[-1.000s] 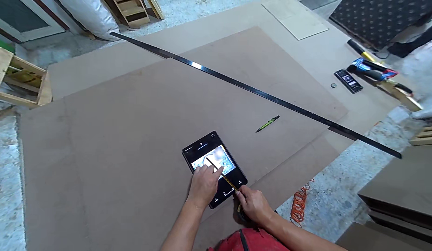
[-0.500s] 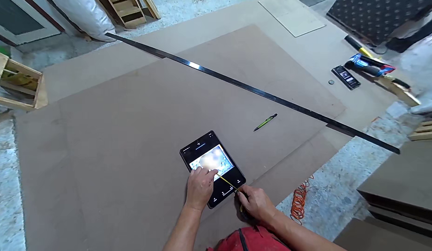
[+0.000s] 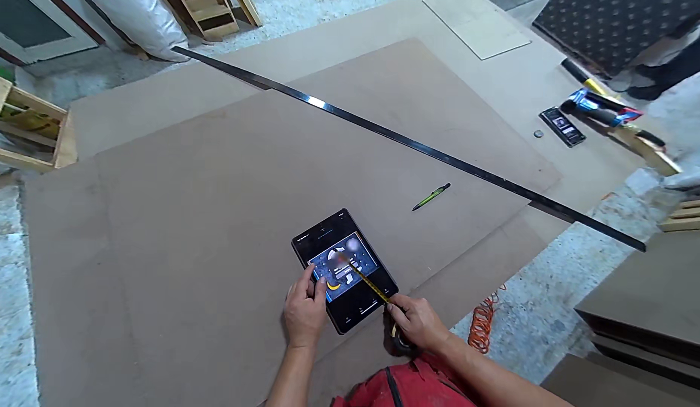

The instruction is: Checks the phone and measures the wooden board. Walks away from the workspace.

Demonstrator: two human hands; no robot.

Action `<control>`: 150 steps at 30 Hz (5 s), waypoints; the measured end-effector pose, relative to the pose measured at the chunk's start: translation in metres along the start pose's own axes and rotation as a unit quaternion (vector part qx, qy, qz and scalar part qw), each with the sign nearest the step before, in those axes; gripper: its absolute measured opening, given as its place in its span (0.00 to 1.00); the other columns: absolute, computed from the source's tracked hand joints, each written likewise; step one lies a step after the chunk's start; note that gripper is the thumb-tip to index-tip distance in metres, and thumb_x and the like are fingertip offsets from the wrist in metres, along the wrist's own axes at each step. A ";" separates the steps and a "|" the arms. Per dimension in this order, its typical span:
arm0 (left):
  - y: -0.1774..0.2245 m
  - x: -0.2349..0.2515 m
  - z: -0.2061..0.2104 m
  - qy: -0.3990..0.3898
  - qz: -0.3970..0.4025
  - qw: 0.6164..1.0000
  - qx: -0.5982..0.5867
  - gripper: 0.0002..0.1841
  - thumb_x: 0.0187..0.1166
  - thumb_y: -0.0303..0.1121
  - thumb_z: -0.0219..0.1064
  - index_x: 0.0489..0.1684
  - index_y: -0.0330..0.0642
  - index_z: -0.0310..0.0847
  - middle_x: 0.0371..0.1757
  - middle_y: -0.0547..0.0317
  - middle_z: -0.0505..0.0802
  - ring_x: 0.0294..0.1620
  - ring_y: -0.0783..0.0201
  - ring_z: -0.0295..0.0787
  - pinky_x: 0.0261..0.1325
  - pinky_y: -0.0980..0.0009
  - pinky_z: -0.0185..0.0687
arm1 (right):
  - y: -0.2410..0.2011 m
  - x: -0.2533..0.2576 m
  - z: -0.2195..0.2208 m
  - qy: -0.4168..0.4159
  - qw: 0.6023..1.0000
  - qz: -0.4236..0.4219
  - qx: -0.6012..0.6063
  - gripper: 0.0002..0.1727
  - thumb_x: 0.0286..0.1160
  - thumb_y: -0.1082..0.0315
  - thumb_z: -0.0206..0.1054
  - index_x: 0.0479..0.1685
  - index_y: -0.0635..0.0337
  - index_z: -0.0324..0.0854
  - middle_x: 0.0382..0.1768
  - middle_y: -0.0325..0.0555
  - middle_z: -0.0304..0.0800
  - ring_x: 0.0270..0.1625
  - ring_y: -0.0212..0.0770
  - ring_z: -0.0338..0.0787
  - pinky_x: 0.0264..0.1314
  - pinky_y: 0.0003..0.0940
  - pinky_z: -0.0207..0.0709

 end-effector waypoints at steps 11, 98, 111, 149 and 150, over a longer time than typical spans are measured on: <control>0.034 -0.017 0.018 -0.073 0.227 0.960 0.147 0.21 0.86 0.57 0.55 0.64 0.67 0.92 0.39 0.57 0.90 0.42 0.55 0.86 0.46 0.55 0.81 | 0.006 -0.001 -0.001 0.020 0.999 -0.004 0.031 0.22 0.89 0.50 0.51 0.45 0.50 0.88 0.30 0.40 0.91 0.35 0.36 0.91 0.40 0.40 0.83; 0.025 0.004 0.019 -0.103 0.011 0.981 0.166 0.39 0.62 0.69 0.77 0.74 0.62 0.86 0.52 0.48 0.89 0.55 0.47 0.85 0.60 0.48 0.82 | -0.017 0.001 0.004 0.012 0.996 0.026 -0.080 0.23 0.89 0.48 0.47 0.41 0.52 0.85 0.28 0.44 0.89 0.36 0.44 0.92 0.39 0.48 0.83; 0.023 0.004 0.020 -0.096 0.012 0.981 0.169 0.39 0.61 0.70 0.76 0.74 0.64 0.86 0.51 0.49 0.89 0.54 0.47 0.85 0.59 0.49 0.82 | -0.017 0.002 0.005 0.018 0.996 0.020 -0.084 0.23 0.88 0.49 0.47 0.39 0.51 0.84 0.27 0.43 0.88 0.35 0.43 0.92 0.38 0.46 0.83; 0.023 0.002 0.019 -0.084 0.030 0.982 0.166 0.36 0.64 0.68 0.75 0.72 0.62 0.88 0.49 0.48 0.89 0.52 0.48 0.86 0.58 0.49 0.82 | -0.019 0.000 0.005 0.019 0.995 0.016 -0.101 0.22 0.88 0.50 0.48 0.41 0.52 0.84 0.29 0.45 0.90 0.37 0.44 0.93 0.39 0.48 0.84; 0.023 0.002 0.020 -0.085 0.029 0.982 0.165 0.36 0.64 0.68 0.76 0.72 0.62 0.88 0.50 0.47 0.89 0.53 0.47 0.86 0.58 0.49 0.82 | -0.019 0.000 0.005 0.017 0.995 0.021 -0.101 0.22 0.88 0.50 0.48 0.42 0.52 0.85 0.29 0.45 0.90 0.37 0.45 0.93 0.39 0.48 0.84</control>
Point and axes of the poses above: each hand's wrist, its own x-axis towards the middle knuckle, its own z-axis out of the palm, y = z × x, the point moved 7 cm from there along x, towards the middle knuckle
